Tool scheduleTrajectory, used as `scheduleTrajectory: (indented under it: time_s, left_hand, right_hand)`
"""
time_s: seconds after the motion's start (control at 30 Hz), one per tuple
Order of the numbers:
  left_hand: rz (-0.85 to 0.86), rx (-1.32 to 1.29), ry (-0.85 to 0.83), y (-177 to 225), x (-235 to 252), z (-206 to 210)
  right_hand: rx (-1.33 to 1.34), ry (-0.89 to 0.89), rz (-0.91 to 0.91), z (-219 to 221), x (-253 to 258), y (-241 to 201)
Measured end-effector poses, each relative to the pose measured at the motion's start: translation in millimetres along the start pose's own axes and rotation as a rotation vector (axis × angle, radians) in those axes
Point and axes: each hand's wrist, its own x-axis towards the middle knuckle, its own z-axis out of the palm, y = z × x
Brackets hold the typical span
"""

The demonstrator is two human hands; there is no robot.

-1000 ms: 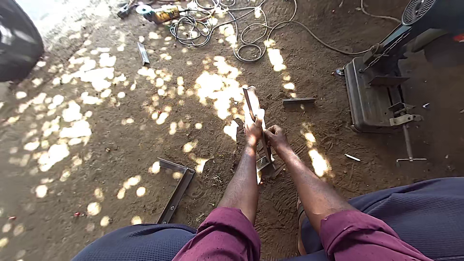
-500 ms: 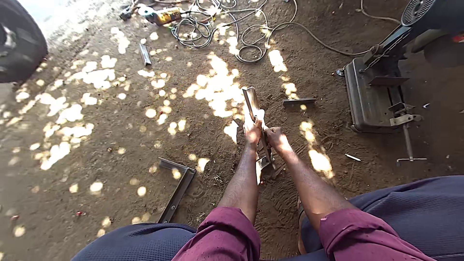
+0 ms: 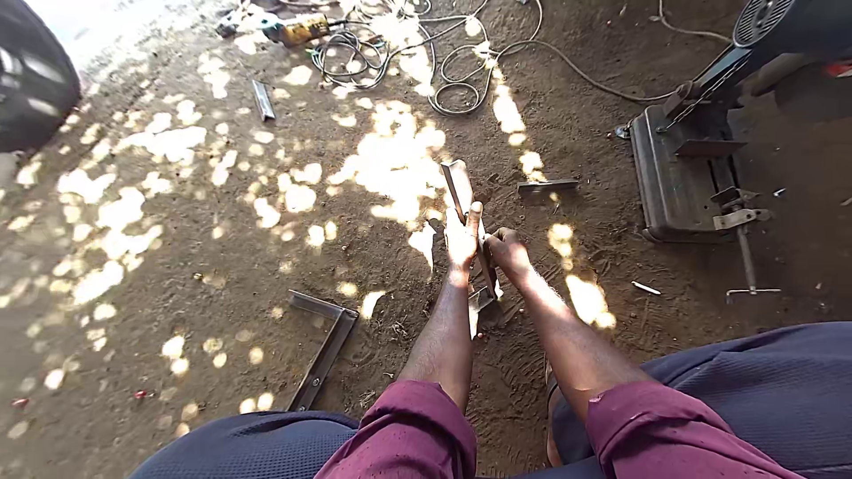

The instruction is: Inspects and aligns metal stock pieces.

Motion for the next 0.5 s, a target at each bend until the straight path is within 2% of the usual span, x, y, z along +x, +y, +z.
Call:
scheduleTrajectory:
  time_s: [0.17,0.3,0.5]
  left_hand:
    - [0.033,0.016,0.030,-10,8,4]
    - [-0.030,0.075,0.002,-7,4,1]
    - [-0.041,0.098,0.006,-10,10,2]
  right_hand:
    - [-0.016,0.002,0.036,-1,-5,-7]
    - [-0.127,0.034,0.102,-2,-6,-14]
    - [0.011,0.029,-0.027,3,-4,3]
